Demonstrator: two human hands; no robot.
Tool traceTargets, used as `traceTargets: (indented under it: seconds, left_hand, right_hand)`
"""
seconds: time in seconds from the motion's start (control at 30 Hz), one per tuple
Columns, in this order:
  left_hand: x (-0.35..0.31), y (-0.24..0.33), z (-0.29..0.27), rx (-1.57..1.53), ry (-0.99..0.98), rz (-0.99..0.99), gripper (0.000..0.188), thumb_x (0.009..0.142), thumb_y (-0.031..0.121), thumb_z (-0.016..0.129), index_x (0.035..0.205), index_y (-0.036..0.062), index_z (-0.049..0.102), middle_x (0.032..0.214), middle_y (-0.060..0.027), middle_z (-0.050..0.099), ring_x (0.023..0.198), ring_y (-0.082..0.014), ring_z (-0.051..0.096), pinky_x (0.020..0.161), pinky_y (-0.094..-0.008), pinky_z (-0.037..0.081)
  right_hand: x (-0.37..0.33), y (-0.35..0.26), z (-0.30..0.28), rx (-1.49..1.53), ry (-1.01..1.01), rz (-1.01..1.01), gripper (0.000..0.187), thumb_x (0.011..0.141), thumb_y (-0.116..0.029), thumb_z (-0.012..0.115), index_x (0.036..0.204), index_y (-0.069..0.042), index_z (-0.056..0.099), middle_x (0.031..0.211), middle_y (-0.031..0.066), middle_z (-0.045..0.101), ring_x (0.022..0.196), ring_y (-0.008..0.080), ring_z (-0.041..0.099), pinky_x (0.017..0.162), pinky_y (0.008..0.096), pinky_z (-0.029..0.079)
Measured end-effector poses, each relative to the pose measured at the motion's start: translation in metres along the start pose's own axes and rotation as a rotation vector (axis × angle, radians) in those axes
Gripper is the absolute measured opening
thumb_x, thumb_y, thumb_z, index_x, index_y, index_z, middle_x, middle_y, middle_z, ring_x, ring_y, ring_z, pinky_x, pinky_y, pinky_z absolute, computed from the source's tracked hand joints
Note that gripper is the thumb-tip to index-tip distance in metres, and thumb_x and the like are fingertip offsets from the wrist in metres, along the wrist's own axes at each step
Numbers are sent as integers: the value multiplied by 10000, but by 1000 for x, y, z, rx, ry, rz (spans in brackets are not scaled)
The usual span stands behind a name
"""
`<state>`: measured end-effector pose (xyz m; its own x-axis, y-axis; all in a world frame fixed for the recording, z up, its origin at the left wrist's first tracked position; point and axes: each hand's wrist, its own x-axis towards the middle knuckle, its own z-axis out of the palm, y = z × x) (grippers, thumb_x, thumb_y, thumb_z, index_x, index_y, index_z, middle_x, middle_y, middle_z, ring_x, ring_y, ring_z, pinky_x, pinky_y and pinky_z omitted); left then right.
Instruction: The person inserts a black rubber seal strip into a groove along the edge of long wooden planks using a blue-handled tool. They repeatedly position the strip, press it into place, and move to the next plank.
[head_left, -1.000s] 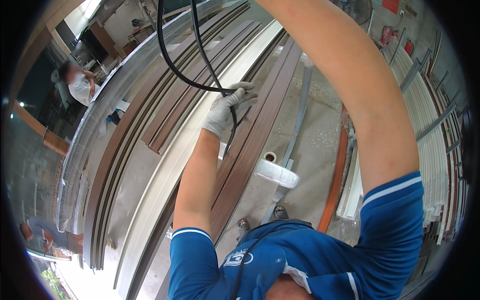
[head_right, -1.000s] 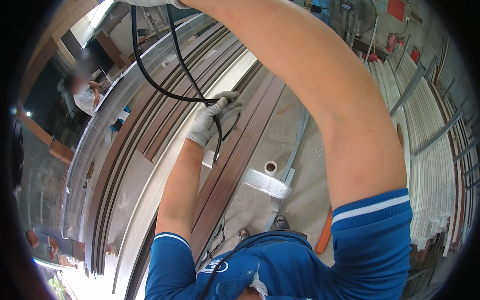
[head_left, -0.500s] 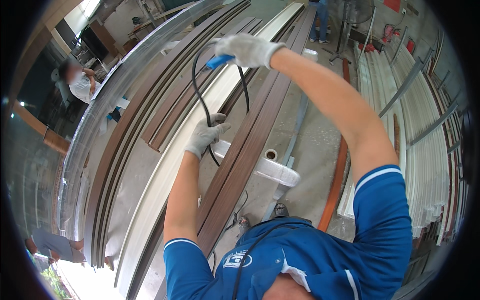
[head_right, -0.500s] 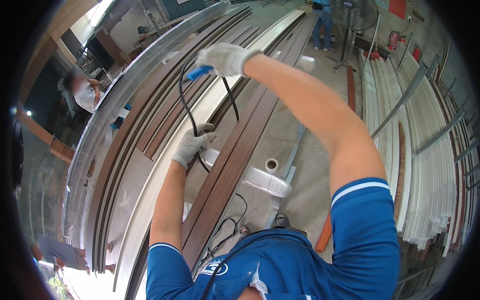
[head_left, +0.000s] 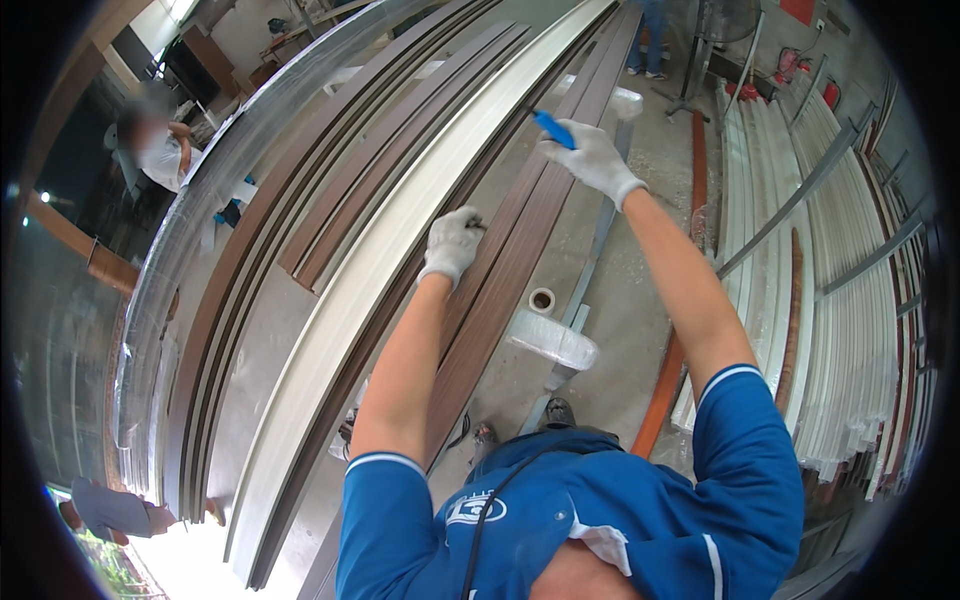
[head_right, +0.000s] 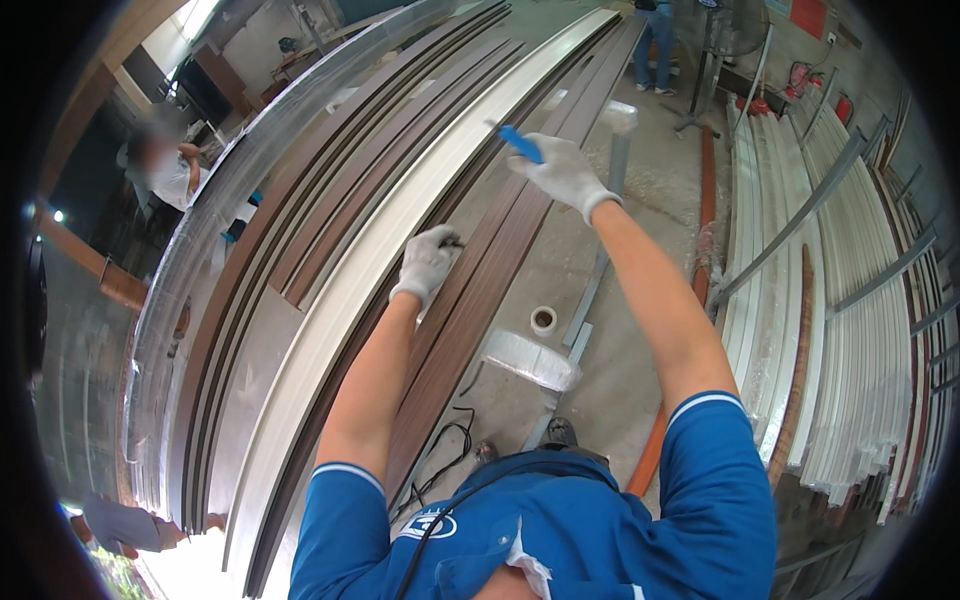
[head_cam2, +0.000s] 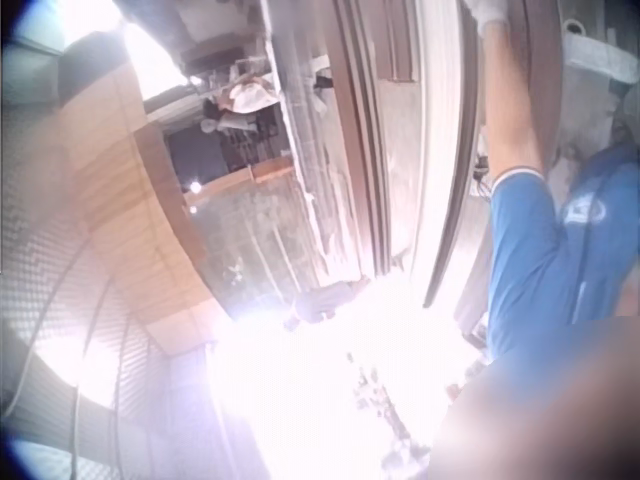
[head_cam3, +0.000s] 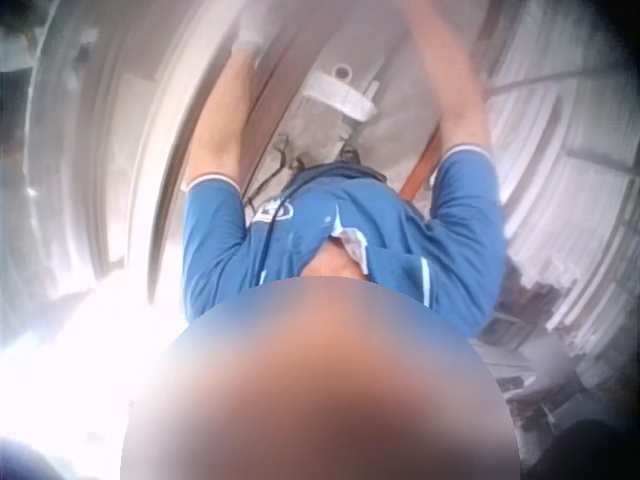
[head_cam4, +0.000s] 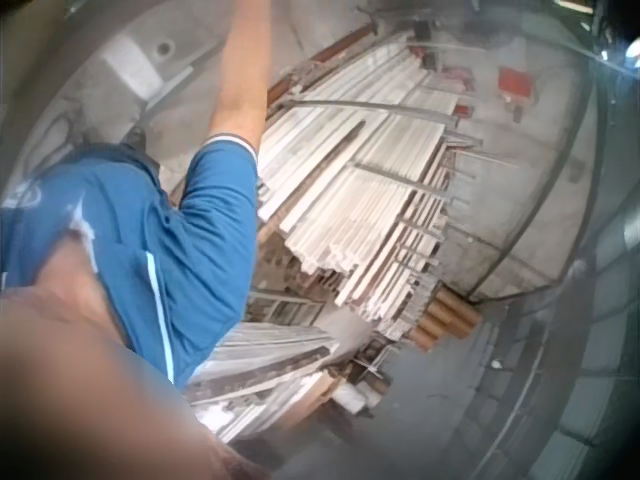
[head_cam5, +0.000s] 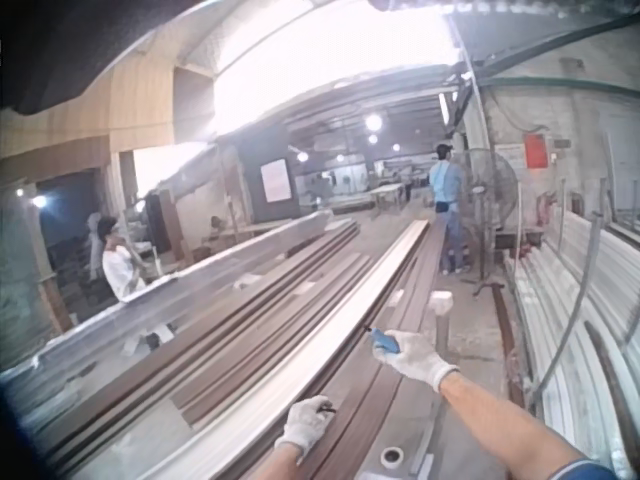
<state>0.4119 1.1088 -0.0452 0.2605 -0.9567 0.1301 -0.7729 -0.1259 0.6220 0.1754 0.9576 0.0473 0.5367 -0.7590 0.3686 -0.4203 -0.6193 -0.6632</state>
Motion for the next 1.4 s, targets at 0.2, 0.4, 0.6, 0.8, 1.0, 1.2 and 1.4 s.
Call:
traceTargets:
  seconds: [0.2, 0.4, 0.6, 0.8, 1.0, 1.2, 1.4]
  left_hand:
    - [-32, 35, -24, 38, 47, 283, 346, 969, 224, 634, 1272, 65, 688, 1248, -184, 704, 1162, -372, 668, 997, -425, 521]
    - [-238, -18, -123, 65, -38, 16, 316, 995, 305, 602, 1009, 22, 742, 907, -188, 685, 847, -336, 663, 753, -430, 500]
    - [-384, -72, -119, 210, -206, -831, 678, 1008, 656, 524, 1018, 22, 762, 878, -259, 709, 841, -387, 716, 747, -538, 476]
    - [-414, -54, -124, 100, 106, -595, 532, 997, 515, 576, 999, 8, 737, 824, -254, 678, 758, -362, 653, 727, -494, 477]
    - [-462, 46, -208, 156, -75, -730, 348, 1051, 322, 590, 1158, 44, 769, 1041, -231, 754, 954, -364, 715, 867, -435, 548]
    - [-480, 110, -264, 224, -35, -692, 500, 1034, 468, 598, 1118, 1, 756, 996, -251, 746, 948, -408, 704, 835, -475, 525]
    - [-523, 57, -296, 97, 82, -708, 476, 1025, 453, 636, 1087, -11, 724, 927, -159, 719, 853, -264, 612, 822, -395, 505]
  right_hand:
    - [-47, 80, 20, 772, 313, 588, 425, 990, -401, 718, 1246, -72, 636, 865, 57, 685, 824, 162, 694, 684, 312, 566]
    - [-75, 111, 67, 1163, 438, 662, 497, 973, -469, 733, 1333, -161, 587, 975, 37, 631, 807, 163, 667, 706, 345, 609]
    - [-34, 99, 88, 1154, 415, 638, 385, 996, -388, 722, 1310, -206, 595, 852, -29, 550, 685, 100, 532, 599, 305, 486]
    - [-37, 77, 81, 936, 405, 574, 474, 1005, -250, 700, 1445, -116, 587, 894, -49, 586, 663, 58, 453, 598, 249, 381]
    - [-84, 41, 71, 1025, 433, 474, 386, 977, -176, 732, 1345, -74, 676, 1058, -28, 665, 903, 80, 601, 826, 241, 479]
    - [-118, -17, 53, 1236, 515, 467, 219, 981, -131, 725, 1192, -73, 710, 1045, 17, 689, 925, 126, 656, 841, 270, 537]
    - [-127, -85, 54, 1198, 542, 331, 177, 1008, -134, 702, 1171, -66, 711, 1033, 17, 695, 940, 116, 666, 857, 261, 543]
